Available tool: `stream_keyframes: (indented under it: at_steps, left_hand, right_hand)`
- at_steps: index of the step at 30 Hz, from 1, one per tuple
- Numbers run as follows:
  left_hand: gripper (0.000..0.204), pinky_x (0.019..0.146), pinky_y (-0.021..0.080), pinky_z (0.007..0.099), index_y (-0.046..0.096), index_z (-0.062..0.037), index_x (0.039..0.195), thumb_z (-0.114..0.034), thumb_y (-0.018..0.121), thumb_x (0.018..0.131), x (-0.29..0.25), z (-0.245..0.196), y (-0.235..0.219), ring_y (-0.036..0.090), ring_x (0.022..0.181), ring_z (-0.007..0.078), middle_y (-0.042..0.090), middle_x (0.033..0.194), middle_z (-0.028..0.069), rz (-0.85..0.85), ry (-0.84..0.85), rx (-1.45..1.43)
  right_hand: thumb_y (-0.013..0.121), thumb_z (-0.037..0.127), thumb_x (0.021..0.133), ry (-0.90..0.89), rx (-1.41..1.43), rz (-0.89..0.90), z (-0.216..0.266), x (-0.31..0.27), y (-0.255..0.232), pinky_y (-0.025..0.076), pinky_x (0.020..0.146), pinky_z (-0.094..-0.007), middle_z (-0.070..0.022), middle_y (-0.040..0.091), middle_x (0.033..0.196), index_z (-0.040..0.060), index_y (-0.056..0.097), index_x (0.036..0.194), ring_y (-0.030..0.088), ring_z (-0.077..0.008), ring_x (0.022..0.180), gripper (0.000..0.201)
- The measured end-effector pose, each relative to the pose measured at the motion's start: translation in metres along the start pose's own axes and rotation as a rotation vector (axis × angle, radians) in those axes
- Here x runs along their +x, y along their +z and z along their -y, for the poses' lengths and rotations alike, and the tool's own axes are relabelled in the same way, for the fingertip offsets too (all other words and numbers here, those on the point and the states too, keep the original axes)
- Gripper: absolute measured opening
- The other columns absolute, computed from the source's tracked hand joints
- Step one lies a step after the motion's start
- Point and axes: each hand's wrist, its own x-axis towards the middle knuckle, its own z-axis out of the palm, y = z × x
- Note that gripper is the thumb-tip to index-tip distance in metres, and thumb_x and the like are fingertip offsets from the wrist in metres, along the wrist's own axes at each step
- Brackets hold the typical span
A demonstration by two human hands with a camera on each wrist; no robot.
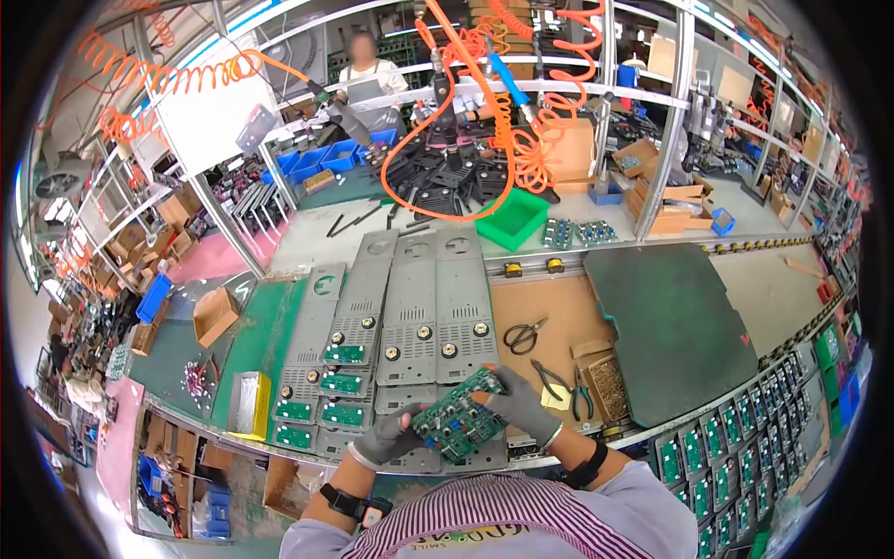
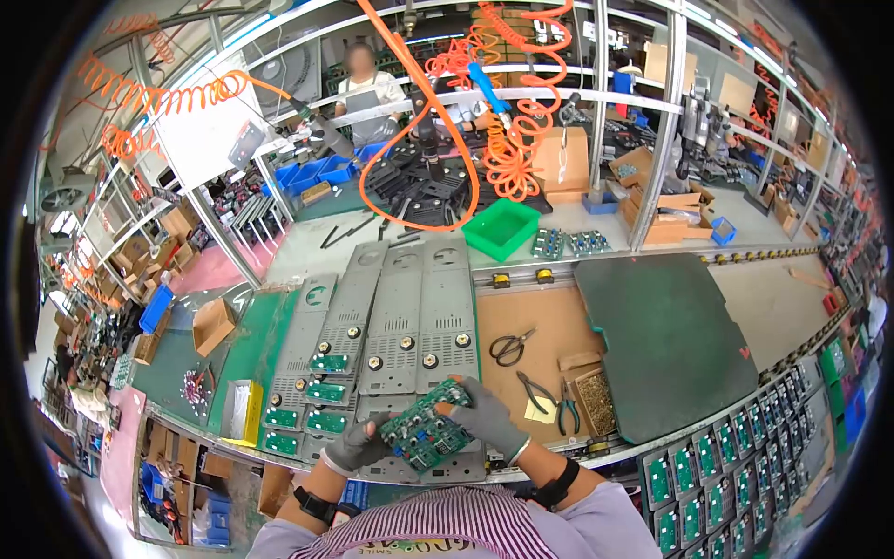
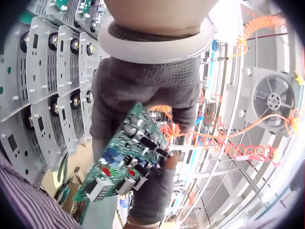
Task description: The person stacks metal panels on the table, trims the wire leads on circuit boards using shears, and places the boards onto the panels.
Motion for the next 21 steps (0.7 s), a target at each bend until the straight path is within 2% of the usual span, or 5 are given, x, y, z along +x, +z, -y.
stream_keyframes:
  at_steps: [7,14,15,18,21]
  left_hand:
    - [0.066,0.078,0.052,0.0324,0.051,0.0011,0.116,-0.058,0.045,0.087,0.004,0.039,0.012,0.061,0.094,0.0181,0.061,0.107,0.0100,-0.416,0.164,0.032]
    - [0.056,0.075,0.047,0.0305,0.052,0.0046,0.112,-0.047,0.038,0.094,-0.006,0.072,-0.032,0.057,0.082,0.0169,0.060,0.097,0.0114,-0.435,0.170,0.497]
    - [0.056,0.075,0.046,0.0305,0.051,0.0051,0.112,-0.046,0.039,0.094,-0.004,0.081,-0.037,0.056,0.081,0.0163,0.060,0.095,0.0108,-0.441,0.162,0.489]
    - [0.056,0.076,0.045,0.0299,0.051,0.0052,0.113,-0.046,0.042,0.093,-0.009,0.065,-0.003,0.055,0.080,0.0150,0.060,0.095,0.0099,-0.437,-0.006,0.339]
    - [0.058,0.077,0.044,0.0277,0.051,0.0054,0.115,-0.047,0.043,0.092,-0.008,0.070,-0.001,0.054,0.086,0.0130,0.059,0.098,0.0095,-0.328,-0.002,0.253]
  right_hand:
    - [0.056,0.033,0.086,0.167,0.373,-0.121,-0.036,-0.029,0.036,0.041,0.088,-0.0300,-0.0140,0.054,0.110,-0.0033,0.040,0.124,0.051,-0.0181,0.101,0.055]
    - [0.056,0.050,0.082,0.215,-0.264,0.127,-0.044,-0.029,-0.007,0.046,0.085,-0.0359,-0.0158,0.054,0.116,0.0015,0.036,0.131,0.058,-0.0278,0.100,0.072]
    - [0.058,0.053,0.079,0.061,-0.381,0.010,-0.045,-0.028,-0.006,0.047,0.082,-0.0374,-0.0162,0.056,0.113,0.0061,0.038,0.132,0.059,-0.0302,0.099,0.073]
    - [0.060,0.052,0.077,-0.170,-0.613,0.265,-0.002,-0.022,-0.002,0.047,0.079,-0.0345,-0.0176,0.058,0.110,0.0090,0.039,0.132,0.060,-0.0281,0.096,0.073]
    - [0.062,0.054,0.074,-0.041,-0.603,0.532,0.024,-0.021,0.018,0.048,0.075,-0.0344,-0.0179,0.060,0.104,0.0110,0.042,0.128,0.061,-0.0286,0.091,0.072]
